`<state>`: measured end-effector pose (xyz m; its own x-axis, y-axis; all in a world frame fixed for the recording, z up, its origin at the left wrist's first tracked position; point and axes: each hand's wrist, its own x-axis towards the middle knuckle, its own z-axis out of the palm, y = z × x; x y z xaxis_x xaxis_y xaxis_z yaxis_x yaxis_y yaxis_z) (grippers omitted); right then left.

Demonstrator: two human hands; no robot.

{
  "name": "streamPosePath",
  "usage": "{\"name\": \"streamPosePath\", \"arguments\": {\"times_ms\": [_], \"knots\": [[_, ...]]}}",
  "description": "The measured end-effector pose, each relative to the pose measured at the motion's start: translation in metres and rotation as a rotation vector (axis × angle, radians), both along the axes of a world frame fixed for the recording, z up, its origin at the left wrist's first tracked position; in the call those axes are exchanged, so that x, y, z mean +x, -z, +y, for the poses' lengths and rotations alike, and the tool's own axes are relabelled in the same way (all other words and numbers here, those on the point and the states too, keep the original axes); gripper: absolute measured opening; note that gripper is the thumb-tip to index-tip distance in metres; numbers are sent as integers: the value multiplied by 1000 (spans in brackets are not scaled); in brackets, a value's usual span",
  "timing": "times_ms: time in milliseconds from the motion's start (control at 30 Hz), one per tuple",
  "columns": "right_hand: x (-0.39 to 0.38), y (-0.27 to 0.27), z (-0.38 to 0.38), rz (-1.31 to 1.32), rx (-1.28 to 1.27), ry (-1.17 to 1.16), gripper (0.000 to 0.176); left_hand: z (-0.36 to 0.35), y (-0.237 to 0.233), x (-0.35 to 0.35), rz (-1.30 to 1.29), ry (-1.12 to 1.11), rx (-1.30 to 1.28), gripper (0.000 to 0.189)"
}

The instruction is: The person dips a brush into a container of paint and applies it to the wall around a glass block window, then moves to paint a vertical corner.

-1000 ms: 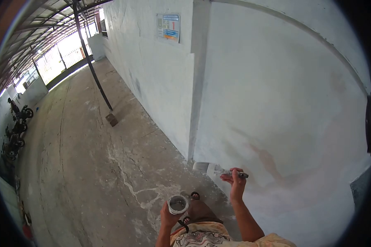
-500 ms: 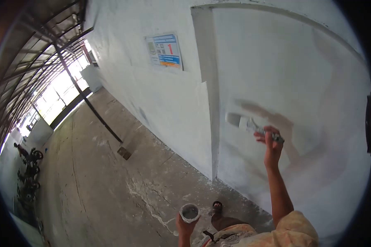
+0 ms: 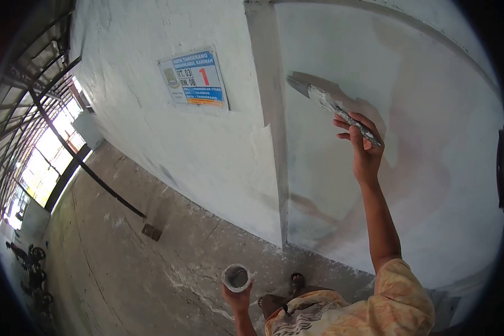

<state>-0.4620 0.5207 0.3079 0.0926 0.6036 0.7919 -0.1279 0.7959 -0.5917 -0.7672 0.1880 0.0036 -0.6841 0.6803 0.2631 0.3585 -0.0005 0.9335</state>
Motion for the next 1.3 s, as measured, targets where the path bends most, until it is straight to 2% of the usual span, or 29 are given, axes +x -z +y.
{"name": "streamPosePath", "arguments": {"times_ms": [100, 167, 367, 433, 600, 700, 767, 1067, 1300], "knots": [[-8, 0, -9, 28, -35, 38, 34, 6, 9, -17, -55, 98, -2, 69], [-10, 7, -17, 50, -65, 97, 35, 13, 3, -30, 30, 180, -151, 71], [-23, 7, -26, 71, -97, 125, 36, 45, -2, -75, 16, 395, -128, 71], [-24, 7, -28, 63, -73, 123, 36, 56, -3, -85, 147, 441, -171, 68], [-25, 1, -11, 73, -34, 77, 34, 78, -34, -83, 200, 416, -116, 72], [-30, -5, 1, 82, -10, 61, 33, 81, -38, -72, 22, 268, -7, 71], [-32, -11, 8, 91, 5, 53, 33, 82, -42, -65, 48, 240, -4, 70], [-39, 3, 29, 111, 11, -16, 35, 56, -28, -57, 62, 190, -99, 70], [-38, 27, 19, 27, -24, -6, 33, 50, -15, -51, 27, 167, -142, 70]]}}
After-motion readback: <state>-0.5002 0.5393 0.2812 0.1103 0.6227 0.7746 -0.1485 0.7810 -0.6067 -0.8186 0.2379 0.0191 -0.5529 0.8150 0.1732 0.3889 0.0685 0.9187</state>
